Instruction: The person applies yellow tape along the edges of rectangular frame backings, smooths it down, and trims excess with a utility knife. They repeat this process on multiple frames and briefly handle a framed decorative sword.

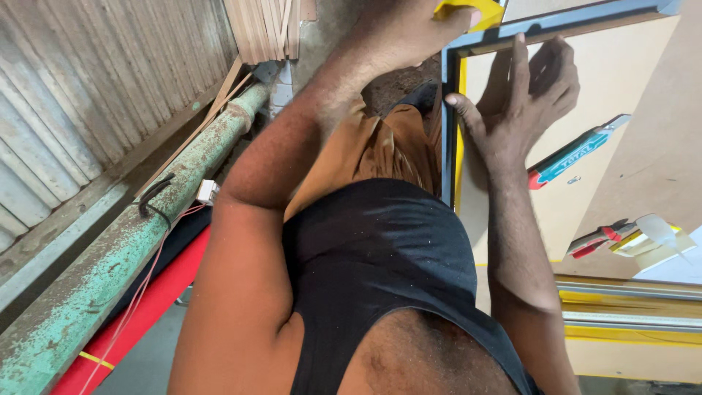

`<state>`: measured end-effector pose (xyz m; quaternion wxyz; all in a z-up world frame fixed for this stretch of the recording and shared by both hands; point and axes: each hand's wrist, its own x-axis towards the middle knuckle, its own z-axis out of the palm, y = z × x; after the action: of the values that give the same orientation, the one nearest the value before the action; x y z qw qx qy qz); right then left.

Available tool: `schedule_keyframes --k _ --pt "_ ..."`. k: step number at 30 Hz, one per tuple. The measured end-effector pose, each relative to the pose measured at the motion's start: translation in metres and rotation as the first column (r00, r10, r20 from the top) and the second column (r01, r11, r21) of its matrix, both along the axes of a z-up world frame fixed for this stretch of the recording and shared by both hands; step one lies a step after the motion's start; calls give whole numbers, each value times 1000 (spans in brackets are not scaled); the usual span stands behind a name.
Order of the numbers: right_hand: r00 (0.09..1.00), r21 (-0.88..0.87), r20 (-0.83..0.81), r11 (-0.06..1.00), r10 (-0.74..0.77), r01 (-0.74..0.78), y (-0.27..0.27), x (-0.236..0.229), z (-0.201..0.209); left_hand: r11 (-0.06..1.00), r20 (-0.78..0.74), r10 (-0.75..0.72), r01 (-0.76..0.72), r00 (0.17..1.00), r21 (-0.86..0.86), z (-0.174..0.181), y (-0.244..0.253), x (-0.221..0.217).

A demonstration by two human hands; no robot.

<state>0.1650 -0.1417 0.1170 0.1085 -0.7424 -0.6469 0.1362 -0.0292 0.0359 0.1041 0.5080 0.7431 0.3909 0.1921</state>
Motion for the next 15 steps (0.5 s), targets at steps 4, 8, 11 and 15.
schedule_keyframes --k 4,8,11,15 --pt "999 37 39 999 -8 7 11 3 1 976 -135 -90 60 987 -210 13 -7 -22" --pt "997 70 -36 995 -70 73 37 6 -5 996 94 -88 89 992 -11 39 -11 -47" --pt "989 52 -50 989 -138 141 54 2 -1 989 186 -149 146 971 28 65 -4 -64" --pt "885 159 -440 958 -148 239 35 -11 21 921 310 -201 287 929 -262 100 3 -73"
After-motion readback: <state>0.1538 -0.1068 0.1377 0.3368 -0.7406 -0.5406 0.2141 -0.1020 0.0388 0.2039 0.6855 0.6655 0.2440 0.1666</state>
